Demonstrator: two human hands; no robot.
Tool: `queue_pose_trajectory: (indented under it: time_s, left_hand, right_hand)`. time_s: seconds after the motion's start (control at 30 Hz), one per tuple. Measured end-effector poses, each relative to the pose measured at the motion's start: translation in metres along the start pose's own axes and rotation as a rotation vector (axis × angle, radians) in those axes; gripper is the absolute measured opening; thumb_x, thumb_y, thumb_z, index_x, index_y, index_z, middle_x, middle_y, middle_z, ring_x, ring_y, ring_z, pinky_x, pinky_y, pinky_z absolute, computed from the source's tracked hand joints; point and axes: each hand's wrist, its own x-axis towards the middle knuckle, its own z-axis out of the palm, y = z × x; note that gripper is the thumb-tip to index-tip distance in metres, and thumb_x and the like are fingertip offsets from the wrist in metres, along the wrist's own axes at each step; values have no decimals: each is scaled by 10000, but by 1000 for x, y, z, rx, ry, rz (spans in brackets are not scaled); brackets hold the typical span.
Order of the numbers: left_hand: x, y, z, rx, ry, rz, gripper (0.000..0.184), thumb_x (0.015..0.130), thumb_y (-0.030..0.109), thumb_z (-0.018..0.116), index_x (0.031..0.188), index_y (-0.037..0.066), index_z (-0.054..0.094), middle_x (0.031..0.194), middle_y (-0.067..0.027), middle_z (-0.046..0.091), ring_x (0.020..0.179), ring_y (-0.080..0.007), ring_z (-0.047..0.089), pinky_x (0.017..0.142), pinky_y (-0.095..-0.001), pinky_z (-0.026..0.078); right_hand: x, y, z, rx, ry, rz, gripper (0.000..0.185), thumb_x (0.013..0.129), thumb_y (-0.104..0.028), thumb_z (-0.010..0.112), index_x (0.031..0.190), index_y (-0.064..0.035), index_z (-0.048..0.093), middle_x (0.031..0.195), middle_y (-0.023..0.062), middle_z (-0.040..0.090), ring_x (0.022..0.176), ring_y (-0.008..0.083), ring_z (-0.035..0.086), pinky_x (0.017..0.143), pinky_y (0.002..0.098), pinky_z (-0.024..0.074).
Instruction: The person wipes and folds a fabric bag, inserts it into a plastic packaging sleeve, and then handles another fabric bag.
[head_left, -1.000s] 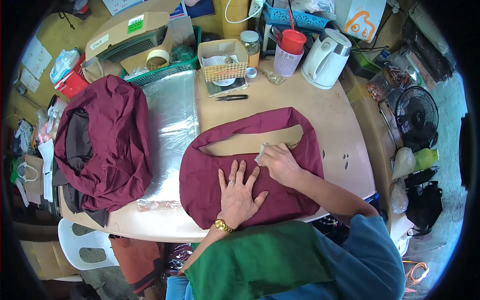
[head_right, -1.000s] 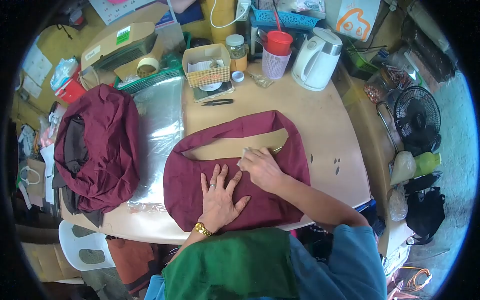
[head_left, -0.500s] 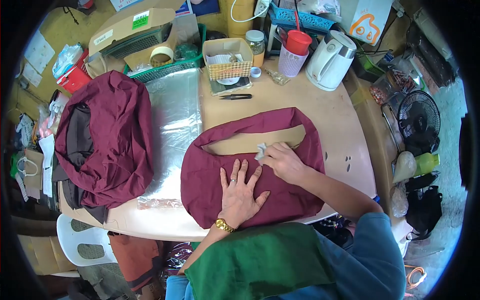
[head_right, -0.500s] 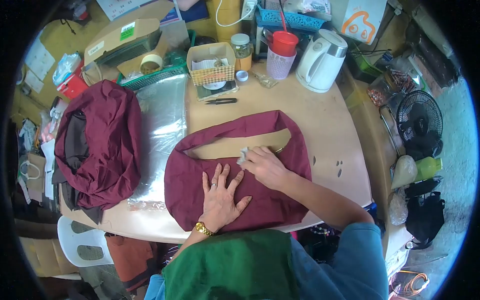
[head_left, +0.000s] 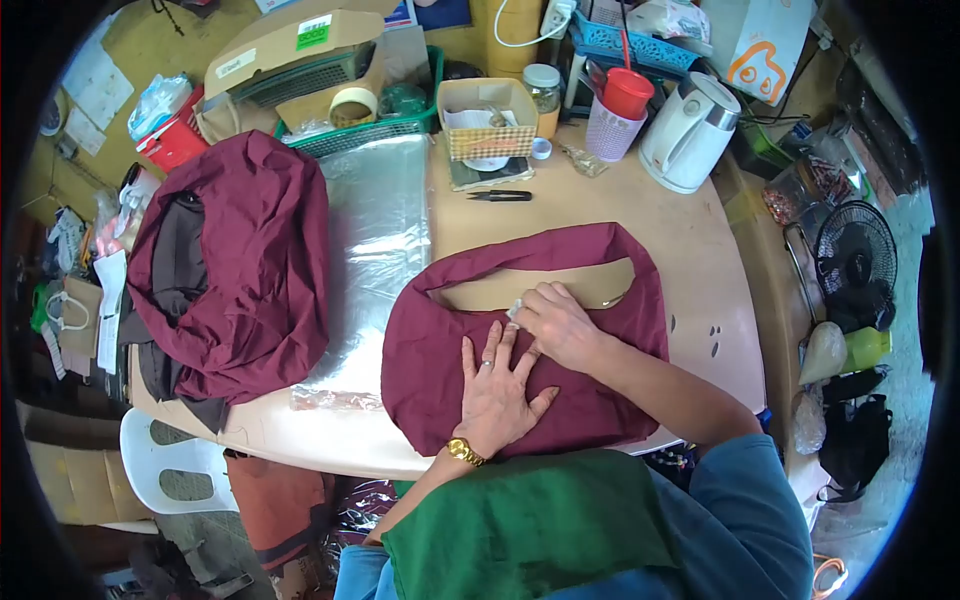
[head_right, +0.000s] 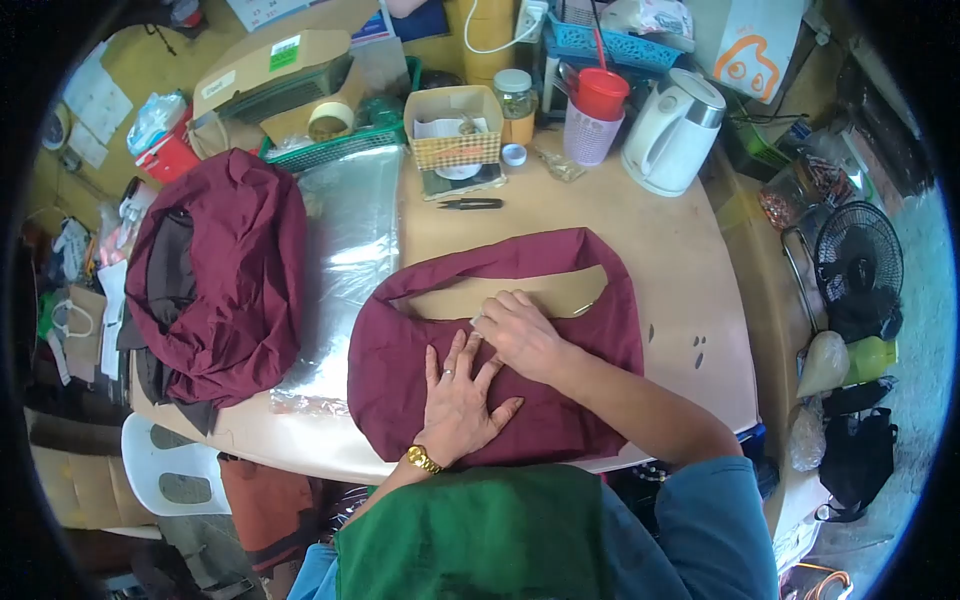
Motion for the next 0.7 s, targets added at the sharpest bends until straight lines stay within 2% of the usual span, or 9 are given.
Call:
queue_pose_trajectory:
  time_s: [0.13, 0.33, 0.47, 0.53, 0.57, 0.63, 0.67, 0.7]
  left_hand:
    - [0, -1, 0, 1, 22, 15, 699, 872, 576, 607, 1437, 177, 502, 1496, -221, 395, 1453, -392, 289, 1172, -640, 121]
    - [-1, 0, 0, 41, -18, -2, 691, 876, 579, 596, 1438, 187, 502, 1496, -220, 396, 1458, -383, 283, 1176, -631, 117]
    - [-1, -2, 2, -7, 40, 3, 707, 880, 597, 579, 1439, 173, 497, 1511, -218, 380, 1463, -381, 276, 1178, -633, 94]
    - [-2, 0, -3, -14, 75, 28, 633, 886, 485, 632, 1403, 140, 513, 1471, -209, 412, 1429, -381, 325, 1158, -611, 205]
    - [-2, -1, -6, -17, 82, 18, 633, 886, 485, 632, 1403, 140, 513, 1471, -209, 412, 1429, -381, 325, 1158, -611, 205]
    - [3, -11, -20, -212, 56, -110, 525, 879, 269, 680, 1352, 99, 529, 1398, -209, 451, 1347, -409, 406, 1094, -555, 354]
    - [10, -19, -30, -311, 279, -53, 469, 857, 69, 662, 1310, 68, 537, 1339, -221, 463, 1214, -423, 513, 954, -485, 493]
    - [13, -27, -43, -340, 231, -169, 469, 872, 13, 621, 1327, 46, 516, 1311, -228, 485, 1099, -417, 589, 870, -450, 537]
  right_hand:
    - [-30, 10, -18, -53, -22, 23, 248, 704, -55, 677, 952, -50, 667, 931, 95, 568, 947, 286, 547, 858, 405, 432]
    - [9, -2, 3, -46, -43, 53, 220, 704, -55, 680, 922, -52, 659, 908, 95, 559, 943, 291, 543, 844, 415, 431]
    - [-16, 5, -7, -2, 4, 57, 170, 723, -47, 678, 890, -59, 652, 901, 94, 554, 928, 288, 545, 843, 408, 430]
    - [-32, 6, -14, 17, 12, 100, 129, 748, -44, 673, 872, -62, 647, 891, 92, 554, 900, 291, 550, 829, 410, 442]
    - [-35, 3, -15, 18, 5, 88, 129, 748, -44, 673, 872, -62, 647, 891, 92, 554, 900, 291, 550, 829, 410, 442]
    - [-31, 1, -17, 14, -3, 116, 115, 766, -27, 669, 871, -67, 648, 868, 90, 557, 871, 293, 552, 809, 419, 455]
    - [-30, 3, -18, 14, -2, 112, 115, 766, -27, 669, 871, -67, 648, 868, 90, 557, 871, 293, 552, 809, 419, 455]
    - [-31, 6, -19, 120, -39, 180, 118, 775, -22, 672, 881, -67, 646, 875, 94, 557, 886, 295, 558, 814, 418, 461]
